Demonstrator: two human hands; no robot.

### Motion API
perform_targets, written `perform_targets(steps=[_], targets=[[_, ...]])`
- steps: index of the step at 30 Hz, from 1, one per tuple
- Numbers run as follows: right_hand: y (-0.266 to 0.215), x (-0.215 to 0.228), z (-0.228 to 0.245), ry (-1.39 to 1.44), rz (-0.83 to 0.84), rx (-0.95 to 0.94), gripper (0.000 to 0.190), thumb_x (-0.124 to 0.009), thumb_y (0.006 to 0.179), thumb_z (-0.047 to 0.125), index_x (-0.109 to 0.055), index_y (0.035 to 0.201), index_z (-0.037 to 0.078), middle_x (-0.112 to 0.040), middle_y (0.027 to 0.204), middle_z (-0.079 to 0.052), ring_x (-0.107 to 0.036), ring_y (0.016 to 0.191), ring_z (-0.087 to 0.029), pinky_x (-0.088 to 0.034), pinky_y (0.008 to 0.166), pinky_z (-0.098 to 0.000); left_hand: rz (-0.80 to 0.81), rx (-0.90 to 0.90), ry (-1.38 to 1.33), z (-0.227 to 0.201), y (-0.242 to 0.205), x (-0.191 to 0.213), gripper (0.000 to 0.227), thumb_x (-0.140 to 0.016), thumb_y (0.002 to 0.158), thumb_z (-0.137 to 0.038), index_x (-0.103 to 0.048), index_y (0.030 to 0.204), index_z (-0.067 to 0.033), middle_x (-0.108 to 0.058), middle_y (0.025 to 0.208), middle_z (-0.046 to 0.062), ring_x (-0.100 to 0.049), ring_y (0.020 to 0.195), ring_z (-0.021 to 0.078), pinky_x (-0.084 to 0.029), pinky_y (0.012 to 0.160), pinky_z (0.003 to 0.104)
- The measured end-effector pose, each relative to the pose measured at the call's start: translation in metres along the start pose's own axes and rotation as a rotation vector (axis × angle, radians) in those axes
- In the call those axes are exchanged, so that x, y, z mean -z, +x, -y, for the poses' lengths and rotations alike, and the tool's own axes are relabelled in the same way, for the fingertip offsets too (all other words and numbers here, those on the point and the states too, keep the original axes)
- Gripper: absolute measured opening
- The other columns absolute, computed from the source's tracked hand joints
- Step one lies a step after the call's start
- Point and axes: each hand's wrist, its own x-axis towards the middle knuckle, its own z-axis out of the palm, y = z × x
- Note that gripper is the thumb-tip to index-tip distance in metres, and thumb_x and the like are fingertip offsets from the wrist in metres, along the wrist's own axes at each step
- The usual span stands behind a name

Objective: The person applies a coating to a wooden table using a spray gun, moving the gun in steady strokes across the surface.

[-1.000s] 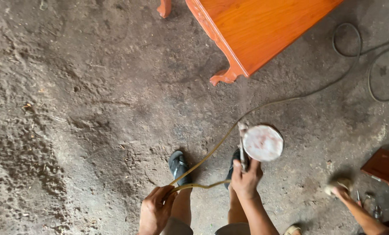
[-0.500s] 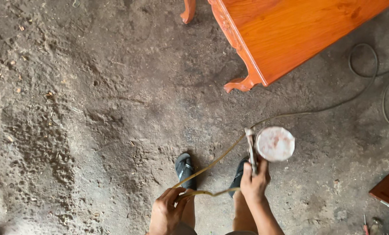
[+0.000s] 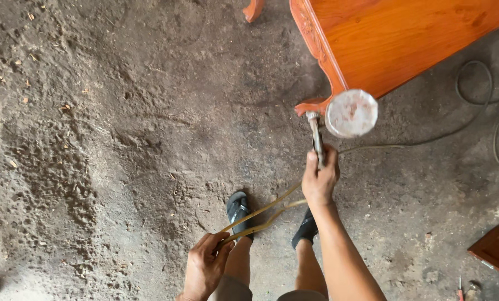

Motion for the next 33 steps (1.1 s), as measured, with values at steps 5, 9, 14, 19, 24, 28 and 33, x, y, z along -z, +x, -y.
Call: perform_targets(steps=[5, 9, 14, 19, 24, 28, 33], targets=[[-0.064, 0.09, 0.002, -0.007, 0.126, -0.067, 0.039, -0.059, 0.102, 0.026, -0.061, 0.131, 0.001, -0.07, 0.107, -0.015, -0.07, 0.093, -0.028, -0.055, 0.081, -0.0411, 0.059, -0.026, 0.03, 0.001, -0.018, 0.003, 0.022, -0.081, 0.081, -0.011, -0.076, 0.101, -0.0032, -0.076, 0.083, 0.009, -0.079, 0.068, 0.017, -0.061, 0.058, 0.029], [-0.121, 0.18, 0.005, -0.005, 0.202, -0.531, 0.044, -0.059, 0.096, 0.029, -0.064, 0.133, 0.007, -0.066, 0.074, -0.008, -0.063, 0.063, -0.018, -0.052, 0.058, -0.0366, 0.145, -0.129, -0.013, 0.0, -0.039, -0.007, 0.025, -0.083, 0.079, -0.01, -0.075, 0.101, -0.0028, -0.078, 0.088, 0.009, -0.084, 0.079, 0.0167, -0.067, 0.064, 0.027], [-0.162, 0.283, 0.005, 0.041, 0.112, -0.608, 0.048, -0.065, 0.093, 0.034, -0.065, 0.131, 0.005, -0.066, 0.07, -0.008, -0.061, 0.062, -0.016, -0.051, 0.059, -0.0354, 0.274, -0.195, 0.093, -0.044, -0.057, -0.025, 0.023, -0.083, 0.079, -0.01, -0.078, 0.101, -0.0048, -0.079, 0.089, 0.01, -0.084, 0.079, 0.0183, -0.065, 0.063, 0.029], [-0.182, 0.371, 0.024, 0.057, -0.041, -0.503, 0.053, -0.066, 0.091, 0.039, -0.065, 0.13, 0.002, -0.069, 0.073, -0.008, -0.061, 0.063, -0.015, -0.051, 0.06, -0.0348, 0.35, -0.415, 0.108, -0.132, -0.07, -0.043, 0.022, -0.08, 0.083, -0.008, -0.075, 0.104, -0.0028, -0.076, 0.089, 0.012, -0.08, 0.076, 0.0214, -0.062, 0.062, 0.031], [-0.188, 0.442, 0.043, 0.159, -0.24, -0.426, 0.054, -0.063, 0.094, 0.039, -0.063, 0.131, 0.001, -0.064, 0.071, -0.005, -0.058, 0.063, -0.012, -0.048, 0.058, -0.0302, 0.404, -0.949, 0.193, -0.213, -0.068, -0.081, 0.015, -0.073, 0.097, -0.008, -0.073, 0.112, -0.0056, -0.076, 0.102, 0.011, -0.078, 0.085, 0.0183, -0.06, 0.069, 0.027], [-0.179, 0.487, 0.038, 0.355, -0.311, -0.37, 0.042, -0.061, 0.1, 0.034, -0.067, 0.125, 0.001, -0.058, 0.069, -0.003, -0.051, 0.062, -0.009, -0.043, 0.057, -0.0276, 0.343, -0.637, 0.23, -0.279, -0.097, -0.107, 0.026, -0.082, 0.082, -0.013, -0.075, 0.104, -0.0022, -0.075, 0.087, 0.013, -0.075, 0.069, 0.0216, -0.058, 0.06, 0.033], [-0.167, 0.529, 0.022, 0.343, -0.382, -0.381, 0.037, -0.061, 0.099, 0.03, -0.066, 0.12, 0.0, -0.059, 0.069, -0.001, -0.051, 0.06, -0.008, -0.043, 0.054, -0.0271, 0.254, -0.671, 0.276, -0.325, -0.119, -0.146, 0.026, -0.082, 0.081, -0.015, -0.076, 0.103, -0.0023, -0.075, 0.086, 0.013, -0.075, 0.067, 0.0229, -0.058, 0.059, 0.033]])
